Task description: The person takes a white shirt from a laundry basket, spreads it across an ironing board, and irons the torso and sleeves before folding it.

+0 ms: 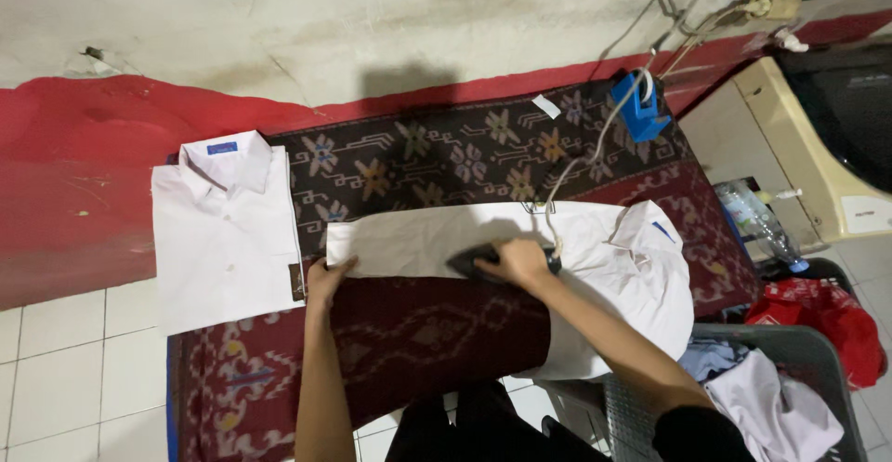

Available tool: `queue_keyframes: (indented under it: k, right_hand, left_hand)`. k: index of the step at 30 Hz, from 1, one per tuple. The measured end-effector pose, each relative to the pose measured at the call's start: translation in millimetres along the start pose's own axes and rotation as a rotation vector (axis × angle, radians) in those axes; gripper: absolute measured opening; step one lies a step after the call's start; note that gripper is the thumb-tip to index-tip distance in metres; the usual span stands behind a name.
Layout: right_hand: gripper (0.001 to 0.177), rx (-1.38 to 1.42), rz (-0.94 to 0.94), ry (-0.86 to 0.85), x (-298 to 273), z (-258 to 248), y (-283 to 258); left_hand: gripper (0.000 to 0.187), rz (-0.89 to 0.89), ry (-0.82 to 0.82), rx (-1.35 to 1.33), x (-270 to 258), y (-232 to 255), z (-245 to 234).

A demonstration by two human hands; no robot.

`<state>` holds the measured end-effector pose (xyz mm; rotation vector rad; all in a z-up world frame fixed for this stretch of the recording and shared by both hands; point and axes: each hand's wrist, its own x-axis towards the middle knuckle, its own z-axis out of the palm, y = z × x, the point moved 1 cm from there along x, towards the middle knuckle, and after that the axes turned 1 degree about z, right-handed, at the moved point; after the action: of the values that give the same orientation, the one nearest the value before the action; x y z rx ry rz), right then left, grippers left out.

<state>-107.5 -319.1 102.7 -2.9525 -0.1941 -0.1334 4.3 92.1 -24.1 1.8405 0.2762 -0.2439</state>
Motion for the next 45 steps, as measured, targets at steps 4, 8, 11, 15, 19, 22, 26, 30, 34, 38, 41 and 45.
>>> queue_keyframes:
  k: [4,8,11,15,19,22,26,30,34,38,41,45]
  right_hand:
    - [0.057,0.04,0.263,0.071,43,-8,25]
    - [0.058,-0.062,0.246,-0.017,49,-12,19]
    - [0.063,-0.081,0.157,-0.224,13,-6,-2]
    - [0.063,0.087,-0.109,0.004,-16,1,-11]
    - [0.06,-0.032,0.096,0.006,21,-4,21]
    - [0.065,-0.071,0.272,-0.05,35,-6,30]
    - [0.059,-0.027,0.092,-0.088,3,-2,4]
    - [0.057,0.08,0.079,-0.116,-11,6,-17]
    - [0.058,0.1,0.011,-0.023,18,25,-48]
    - [0.06,0.05,0.005,-0.105,30,44,-67]
    - [0.062,0.047,-0.018,-0.135,24,41,-57]
    - [0.061,-0.03,0.021,-0.088,1,18,-15]
  left_hand:
    - [0.044,0.014,0.022,-0.021,-2,-7,-1]
    - [0.043,0.042,0.06,-0.1,-7,-14,0]
    - [0.043,0.049,0.091,-0.12,-8,-14,9]
    - [0.043,0.08,0.213,-0.035,-17,-17,8]
    - [0.034,0.11,0.229,0.143,-13,-10,-8]
    - [0.03,0.133,0.183,-0.049,-16,-10,-11]
    - [0.032,0.236,0.271,0.068,-13,-4,-10]
    - [0.034,0.204,0.303,0.085,-19,-8,-7]
    - [0.038,0.166,0.341,0.203,-19,-4,-5]
    - [0.038,0.169,0.362,0.252,-25,-8,-4]
    - [0.036,0.191,0.337,0.157,-20,-5,-4]
    - [0.035,0.164,0.316,0.16,-19,-9,-3]
